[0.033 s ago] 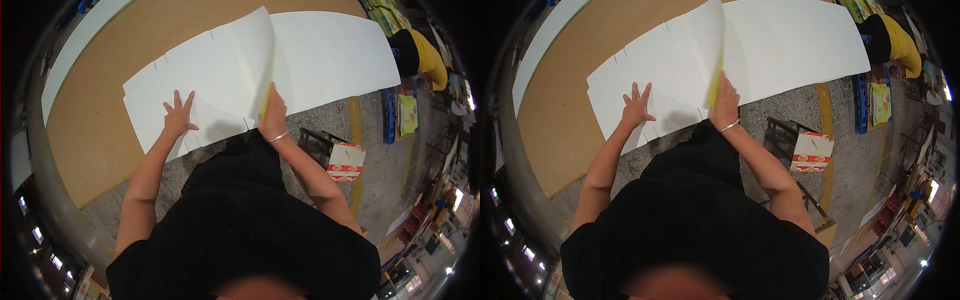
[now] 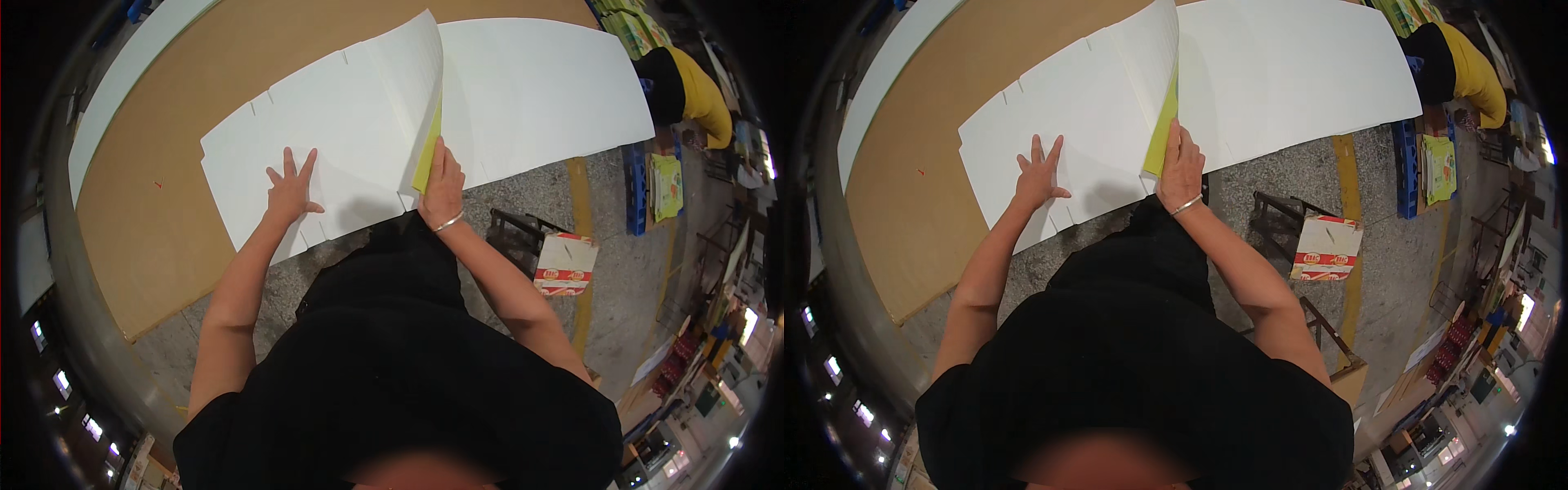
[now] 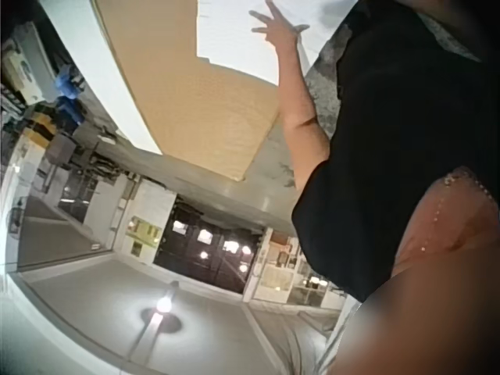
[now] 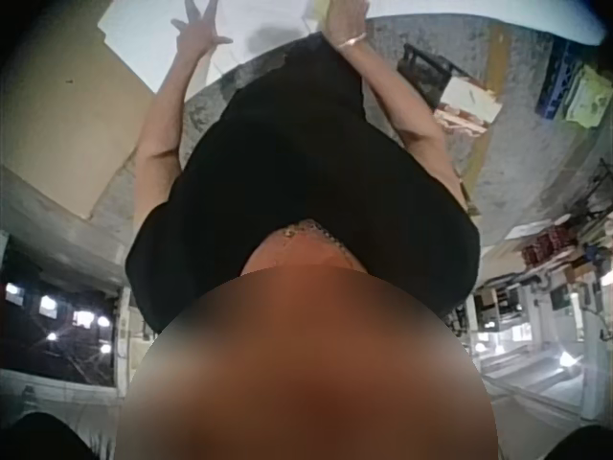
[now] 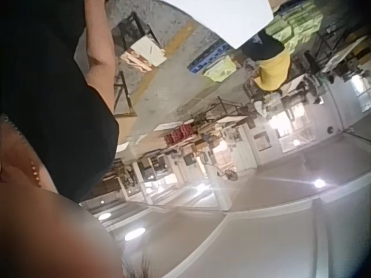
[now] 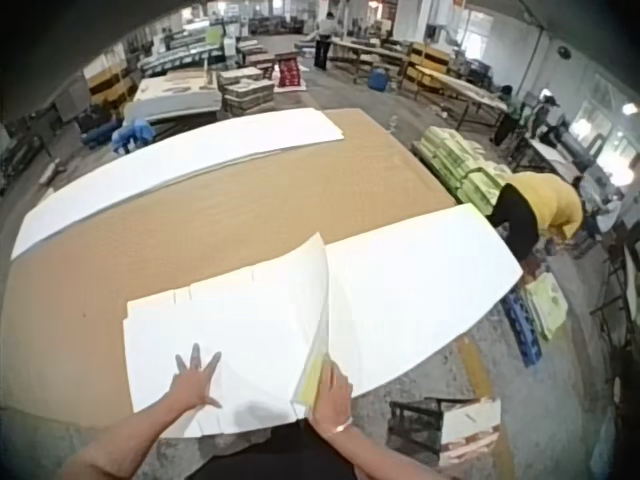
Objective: Manually flipping through and aligning a large stack of white paper sheets on a large table.
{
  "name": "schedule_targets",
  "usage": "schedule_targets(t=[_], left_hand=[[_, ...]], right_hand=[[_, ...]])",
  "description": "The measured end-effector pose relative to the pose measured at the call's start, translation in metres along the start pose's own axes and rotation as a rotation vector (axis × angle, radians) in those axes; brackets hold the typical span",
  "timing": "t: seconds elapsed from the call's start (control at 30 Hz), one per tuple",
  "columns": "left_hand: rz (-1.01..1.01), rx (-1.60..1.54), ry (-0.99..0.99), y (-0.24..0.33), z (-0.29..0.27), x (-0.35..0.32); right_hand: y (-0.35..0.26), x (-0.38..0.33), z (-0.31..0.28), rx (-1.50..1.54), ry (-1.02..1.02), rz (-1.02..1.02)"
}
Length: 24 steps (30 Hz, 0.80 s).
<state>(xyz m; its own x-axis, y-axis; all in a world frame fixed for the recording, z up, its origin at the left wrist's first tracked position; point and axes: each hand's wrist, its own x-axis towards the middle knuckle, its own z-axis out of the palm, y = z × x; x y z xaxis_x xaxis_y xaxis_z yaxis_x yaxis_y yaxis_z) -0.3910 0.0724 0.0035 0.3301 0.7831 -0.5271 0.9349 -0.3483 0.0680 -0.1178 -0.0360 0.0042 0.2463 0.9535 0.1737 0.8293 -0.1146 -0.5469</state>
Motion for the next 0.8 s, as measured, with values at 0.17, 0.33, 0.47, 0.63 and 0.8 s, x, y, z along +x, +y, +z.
schedule_targets(t=[0.17, 0.33, 0.47, 0.63, 0.8], left_hand=[[0.022, 0.035, 0.011, 0.005, 0.002, 0.01], [0.034, 0.005, 0.04, -0.004, 0.002, 0.007], [0.064, 0.011, 0.057, -0.003, 0.004, 0.011], [0.027, 0.018, 0.024, 0.001, 0.002, 0.01], [0.028, 0.026, 0.042, -0.001, 0.003, 0.008]], right_hand=[[0.081, -0.02, 0.002, 0.545, -0.009, 0.433], [0.081, -0.016, 0.003, 0.951, 0.141, 0.91], [0.086, -0.012, 0.009, 0.833, 0.187, 1.033], [0.089, -0.012, 0.013, 0.903, 0.224, 1.09], [0.085, -0.015, 0.019, 0.895, 0.29, 1.094]])
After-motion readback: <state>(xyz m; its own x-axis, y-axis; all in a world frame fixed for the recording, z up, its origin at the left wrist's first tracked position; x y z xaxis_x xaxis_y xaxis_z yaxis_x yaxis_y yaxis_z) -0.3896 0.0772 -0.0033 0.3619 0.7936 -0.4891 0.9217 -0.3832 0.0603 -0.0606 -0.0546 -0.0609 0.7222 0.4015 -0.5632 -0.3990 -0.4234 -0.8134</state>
